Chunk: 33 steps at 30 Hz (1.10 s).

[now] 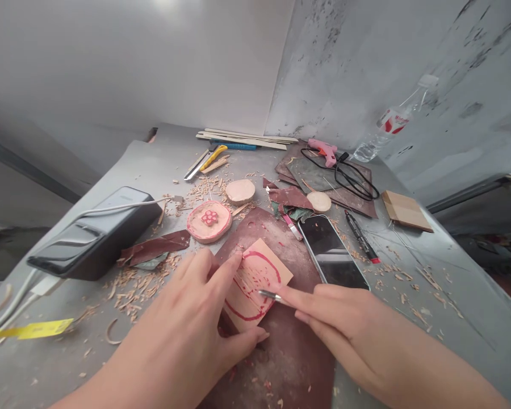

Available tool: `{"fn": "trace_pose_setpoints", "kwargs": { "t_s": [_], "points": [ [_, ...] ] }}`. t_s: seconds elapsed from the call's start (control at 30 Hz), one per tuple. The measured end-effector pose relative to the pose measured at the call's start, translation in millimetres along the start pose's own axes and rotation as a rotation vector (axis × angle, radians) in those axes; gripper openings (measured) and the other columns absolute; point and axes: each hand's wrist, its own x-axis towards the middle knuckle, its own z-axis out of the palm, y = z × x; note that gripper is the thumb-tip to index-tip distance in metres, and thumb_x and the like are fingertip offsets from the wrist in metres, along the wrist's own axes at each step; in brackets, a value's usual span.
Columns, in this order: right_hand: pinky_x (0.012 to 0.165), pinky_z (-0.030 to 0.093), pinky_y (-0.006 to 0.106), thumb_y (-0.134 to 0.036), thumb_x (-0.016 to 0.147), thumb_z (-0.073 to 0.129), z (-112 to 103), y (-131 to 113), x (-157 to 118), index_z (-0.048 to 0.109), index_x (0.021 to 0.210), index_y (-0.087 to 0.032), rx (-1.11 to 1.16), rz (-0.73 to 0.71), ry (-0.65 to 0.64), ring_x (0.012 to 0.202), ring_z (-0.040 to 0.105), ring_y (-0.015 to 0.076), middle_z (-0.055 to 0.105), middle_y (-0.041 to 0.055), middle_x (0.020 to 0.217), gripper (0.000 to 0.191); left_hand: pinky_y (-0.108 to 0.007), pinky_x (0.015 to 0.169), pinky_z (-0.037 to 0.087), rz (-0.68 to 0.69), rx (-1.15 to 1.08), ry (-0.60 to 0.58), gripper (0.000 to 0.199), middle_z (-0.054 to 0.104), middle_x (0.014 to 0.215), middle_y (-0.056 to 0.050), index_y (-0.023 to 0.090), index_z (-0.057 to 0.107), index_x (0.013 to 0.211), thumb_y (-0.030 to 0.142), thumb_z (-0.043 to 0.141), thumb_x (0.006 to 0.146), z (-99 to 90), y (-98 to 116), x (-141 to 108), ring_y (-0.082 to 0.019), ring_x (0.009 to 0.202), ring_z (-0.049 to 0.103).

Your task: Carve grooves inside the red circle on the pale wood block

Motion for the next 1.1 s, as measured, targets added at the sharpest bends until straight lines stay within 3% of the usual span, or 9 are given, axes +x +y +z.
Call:
{"fn": "trace_pose_setpoints", "kwargs": {
  "t_s": [0.13, 0.27, 0.37, 0.43, 0.5, 0.6, 0.77, 1.0, 1.1],
  "points": [
    [0.072, 0.066, 0.033, -0.017, 0.111, 0.049, -9, -11, -12, 0.088, 0.133, -0.034, -0.013, 0.05, 0.057, 0.083, 0.087, 0.0229, 0.091, 0.0015, 0.104, 0.047, -0.057, 0.087, 0.064, 0.04, 0.091, 0.042, 0.104, 0.069, 0.118, -0.013, 0.018, 0.049, 0.163, 0.068, 0.094, 0.084, 2.2, 1, -2, -0.042, 0.105, 0.073],
    [0.072, 0.069, 0.032, -0.02, 0.111, 0.047, -9, -24, -15, 0.086, 0.14, -0.032, 0.04, 0.053, 0.096, 0.092, 0.09, 0.0245, 0.093, 0.0042, 0.12, 0.05, -0.064, 0.098, 0.068, 0.11, 0.087, 0.033, 0.128, 0.073, 0.142, -0.022, 0.018, 0.044, 0.171, 0.081, 0.098, 0.073, -2.4, -6, 0, -0.05, 0.126, 0.075],
    [0.08, 0.071, 0.031, -0.023, 0.115, 0.046, -6, -26, -15, 0.083, 0.146, -0.034, 0.079, 0.086, 0.107, 0.103, 0.091, 0.0235, 0.093, 0.0018, 0.124, 0.05, -0.064, 0.122, 0.063, 0.254, 0.022, -0.063, 0.125, 0.058, 0.178, -0.022, 0.021, 0.045, 0.175, 0.075, 0.1, 0.076, -9.7, -17, 7, -0.05, 0.161, 0.059],
    [0.087, 0.072, 0.031, -0.023, 0.116, 0.047, -2, -23, -14, 0.081, 0.15, -0.032, 0.086, 0.101, 0.115, 0.113, 0.09, 0.0237, 0.091, 0.0026, 0.132, 0.049, -0.06, 0.129, 0.058, 0.301, -0.02, -0.165, 0.126, 0.042, 0.189, -0.019, 0.021, 0.036, 0.183, 0.072, 0.095, 0.083, -14.2, -24, 12, -0.046, 0.169, 0.05],
    [0.096, 0.072, 0.033, -0.022, 0.116, 0.047, 1, -21, -14, 0.08, 0.153, -0.029, 0.096, 0.109, 0.12, 0.122, 0.088, 0.0246, 0.088, 0.0043, 0.141, 0.05, -0.058, 0.131, 0.056, 0.277, -0.074, -0.278, 0.123, 0.035, 0.191, -0.015, 0.023, 0.031, 0.186, 0.068, 0.092, 0.089, -17.2, -29, 18, -0.044, 0.17, 0.048],
    [0.103, 0.071, 0.035, -0.021, 0.116, 0.049, 3, -20, -14, 0.08, 0.153, -0.029, 0.128, 0.132, 0.108, 0.127, 0.087, 0.0248, 0.086, 0.0035, 0.144, 0.05, -0.056, 0.134, 0.051, 0.203, -0.141, -0.373, 0.115, 0.036, 0.189, -0.012, 0.026, 0.04, 0.183, 0.06, 0.095, 0.087, -18.2, -30, 25, -0.043, 0.17, 0.045],
    [0.083, 0.073, 0.03, -0.021, 0.116, 0.049, 4, -26, -10, 0.082, 0.15, -0.034, 0.157, 0.138, 0.099, 0.126, 0.087, 0.0267, 0.086, 0.0023, 0.145, 0.049, -0.054, 0.135, 0.048, 0.193, -0.204, -0.356, 0.115, 0.033, 0.188, -0.013, 0.024, 0.047, 0.18, 0.049, 0.101, 0.082, -14.5, -27, 31, -0.042, 0.17, 0.042],
    [0.084, 0.071, 0.036, -0.017, 0.111, 0.045, 8, -17, -5, 0.081, 0.152, -0.023, 0.099, 0.092, 0.097, 0.097, 0.09, 0.0257, 0.093, 0.0085, 0.118, 0.055, -0.052, 0.137, 0.045, 0.22, -0.237, -0.37, 0.119, 0.038, 0.186, -0.017, 0.017, 0.048, 0.178, 0.042, 0.106, 0.077, -13.4, -28, 34, -0.041, 0.171, 0.04],
    [0.085, 0.07, 0.038, -0.018, 0.112, 0.043, 10, -12, -6, 0.08, 0.153, -0.019, 0.082, 0.082, 0.096, 0.095, 0.088, 0.0262, 0.092, 0.0111, 0.113, 0.055, -0.052, 0.136, 0.047, 0.22, -0.233, -0.364, 0.117, 0.04, 0.186, -0.015, 0.02, 0.05, 0.177, 0.043, 0.106, 0.078, -12.4, -30, 32, -0.039, 0.172, 0.039]
  ]
}}
